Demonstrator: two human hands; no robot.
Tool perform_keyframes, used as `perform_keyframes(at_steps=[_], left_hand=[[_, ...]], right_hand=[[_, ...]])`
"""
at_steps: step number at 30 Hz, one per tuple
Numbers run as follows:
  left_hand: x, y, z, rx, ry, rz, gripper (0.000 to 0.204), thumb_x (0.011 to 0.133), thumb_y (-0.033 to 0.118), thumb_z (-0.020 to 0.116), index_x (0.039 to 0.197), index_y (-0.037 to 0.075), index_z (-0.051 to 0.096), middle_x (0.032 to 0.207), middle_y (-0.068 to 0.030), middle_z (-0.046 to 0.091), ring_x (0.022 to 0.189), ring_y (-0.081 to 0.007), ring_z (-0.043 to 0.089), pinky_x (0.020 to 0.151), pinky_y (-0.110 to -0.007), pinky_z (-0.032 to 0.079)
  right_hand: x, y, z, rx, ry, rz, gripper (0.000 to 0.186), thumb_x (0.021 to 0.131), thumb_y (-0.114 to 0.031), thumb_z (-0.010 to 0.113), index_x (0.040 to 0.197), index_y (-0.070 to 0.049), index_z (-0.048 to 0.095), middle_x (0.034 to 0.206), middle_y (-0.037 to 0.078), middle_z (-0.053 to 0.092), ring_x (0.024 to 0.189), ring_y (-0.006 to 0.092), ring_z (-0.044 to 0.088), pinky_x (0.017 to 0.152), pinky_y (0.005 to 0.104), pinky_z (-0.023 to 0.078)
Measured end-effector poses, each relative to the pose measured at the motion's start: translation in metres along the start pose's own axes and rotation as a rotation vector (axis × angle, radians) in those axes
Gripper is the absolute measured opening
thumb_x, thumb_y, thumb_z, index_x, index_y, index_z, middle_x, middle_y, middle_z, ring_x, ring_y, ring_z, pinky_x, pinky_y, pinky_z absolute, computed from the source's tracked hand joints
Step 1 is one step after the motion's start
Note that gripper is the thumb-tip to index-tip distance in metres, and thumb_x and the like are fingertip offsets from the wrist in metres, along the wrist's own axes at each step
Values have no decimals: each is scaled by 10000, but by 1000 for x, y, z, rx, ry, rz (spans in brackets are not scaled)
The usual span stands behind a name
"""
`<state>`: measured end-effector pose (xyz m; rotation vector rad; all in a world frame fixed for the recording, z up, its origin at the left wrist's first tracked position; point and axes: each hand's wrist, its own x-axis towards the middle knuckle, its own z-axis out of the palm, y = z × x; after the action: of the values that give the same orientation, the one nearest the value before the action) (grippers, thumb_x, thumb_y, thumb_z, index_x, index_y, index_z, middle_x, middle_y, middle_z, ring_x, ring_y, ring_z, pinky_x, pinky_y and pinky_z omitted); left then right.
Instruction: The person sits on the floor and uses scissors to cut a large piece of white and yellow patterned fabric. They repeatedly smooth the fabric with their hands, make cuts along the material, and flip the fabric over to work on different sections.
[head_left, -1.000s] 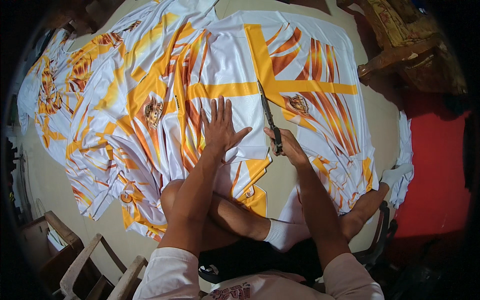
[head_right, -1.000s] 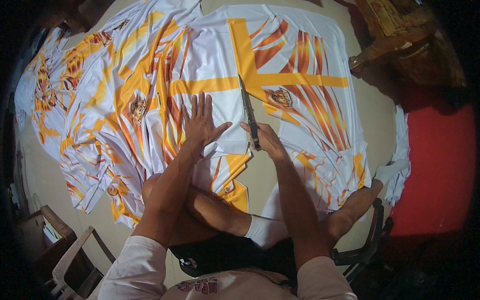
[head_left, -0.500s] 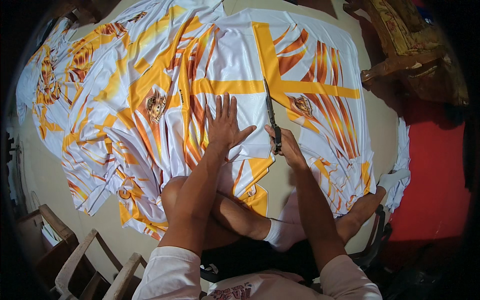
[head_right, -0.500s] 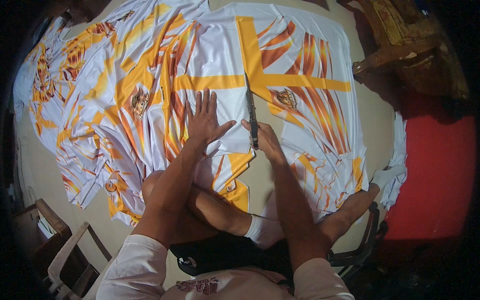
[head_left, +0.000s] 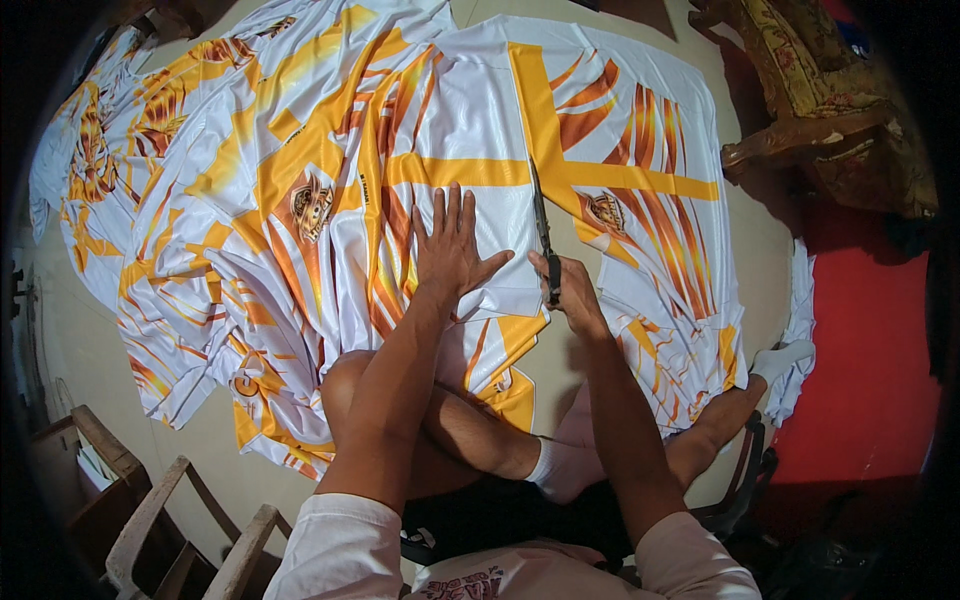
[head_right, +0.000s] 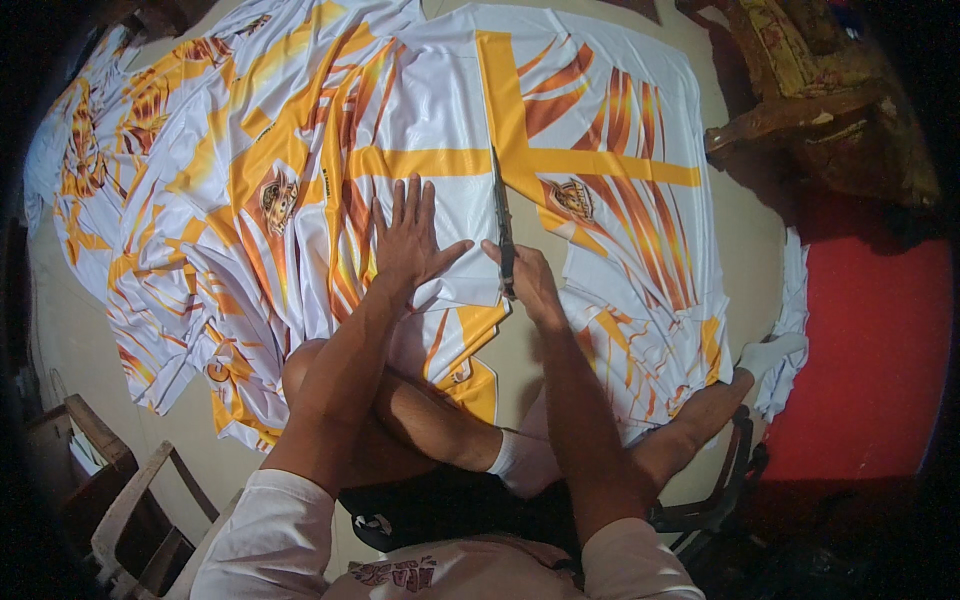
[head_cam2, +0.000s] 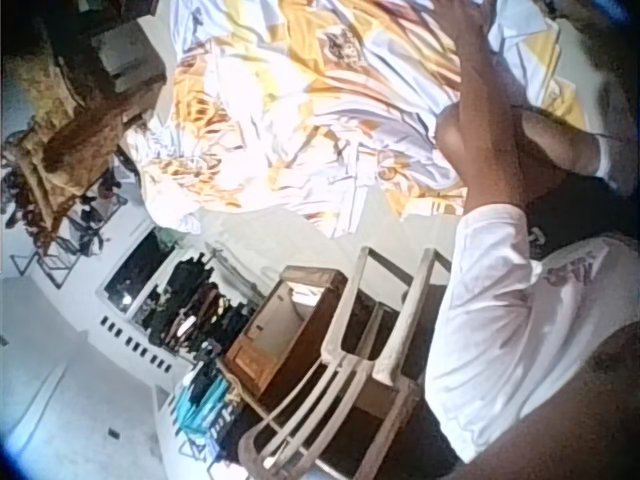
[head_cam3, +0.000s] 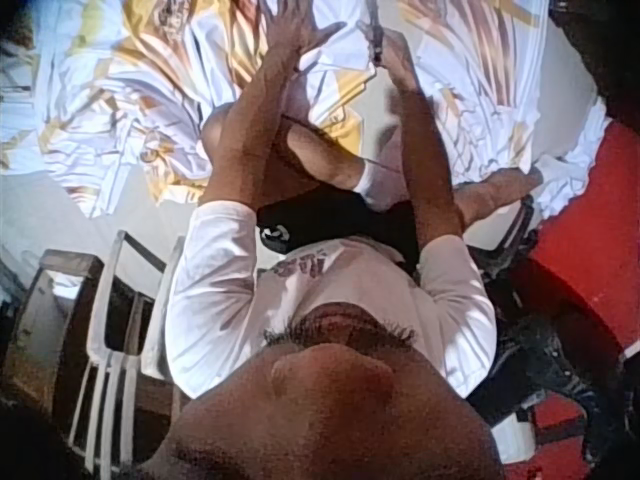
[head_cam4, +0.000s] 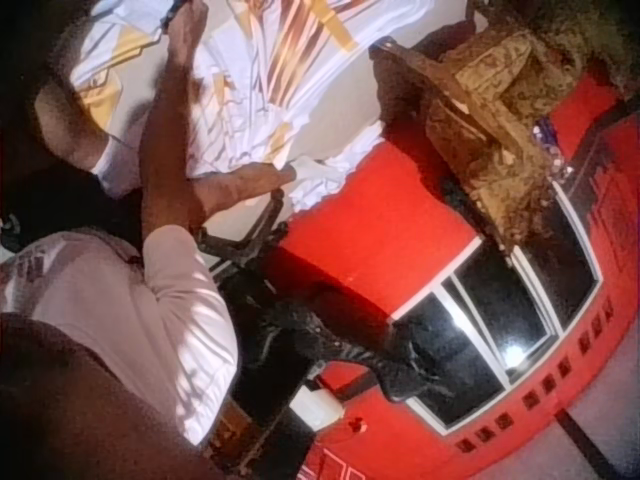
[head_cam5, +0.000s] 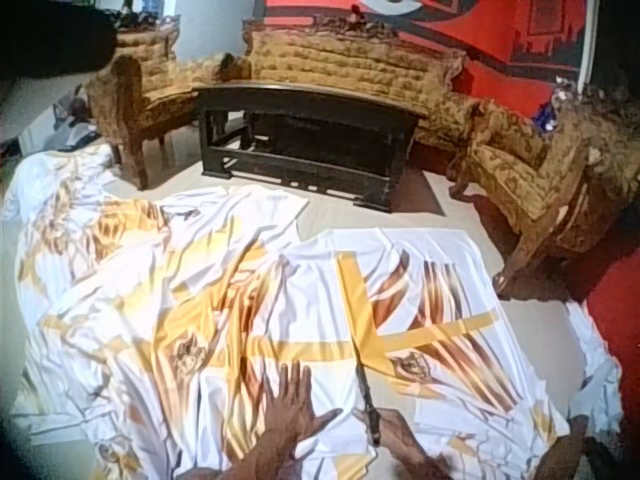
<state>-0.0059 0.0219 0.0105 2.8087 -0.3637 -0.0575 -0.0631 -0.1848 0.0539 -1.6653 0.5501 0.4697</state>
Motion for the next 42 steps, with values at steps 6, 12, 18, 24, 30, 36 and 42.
perform_keyframes(at_steps=[6,12,18,24,30,36,42], left_hand=[[1,0,-2,-14,-35,-3,1188,800,844,517,1610,22,236,1705,-172,140,1584,-351,67,1230,-649,-18],[1,-1,-4,-9,-37,-12,1197,792,849,519,1612,25,234,1706,-169,139,1585,-347,61,1231,-647,-23],[1,1,-4,-15,-51,-13,1189,793,847,523,1612,32,241,1705,-166,144,1586,-340,66,1233,-643,-13],[0,1,-5,-25,-40,-20,1189,790,839,537,1610,30,244,1703,-167,156,1585,-340,70,1233,-642,-11],[1,2,-3,-21,-36,-15,1188,794,836,537,1612,28,237,1705,-164,147,1587,-337,62,1233,-642,-15],[0,0,-2,-27,-44,-12,1196,793,839,532,1613,24,227,1709,-164,130,1587,-341,55,1231,-643,-24],[1,1,-3,-2,-53,-11,1207,787,852,530,1611,25,228,1710,-172,117,1584,-356,70,1227,-654,-2]], right_hand=[[0,4,0,-58,47,-9,443,895,-485,772,774,-89,615,582,-55,454,477,57,433,445,231,344],[1,-7,-9,115,-74,98,545,896,-569,731,659,-118,537,555,-7,512,429,97,475,406,249,319],[15,-13,-11,67,-71,95,578,874,-645,707,690,-121,546,558,-10,519,416,94,486,377,226,299],[19,-20,-5,64,-40,132,545,863,-600,750,694,-122,552,564,-16,513,425,99,506,380,236,309],[19,-13,-5,44,-9,76,527,856,-560,779,685,-120,546,562,-20,502,423,100,489,388,251,321],[17,-16,1,40,20,54,516,857,-524,797,674,-113,545,555,-16,501,425,99,480,396,264,337],[20,-13,-2,-22,51,17,532,859,-527,795,645,-120,529,553,-8,512,425,96,474,396,262,336]])
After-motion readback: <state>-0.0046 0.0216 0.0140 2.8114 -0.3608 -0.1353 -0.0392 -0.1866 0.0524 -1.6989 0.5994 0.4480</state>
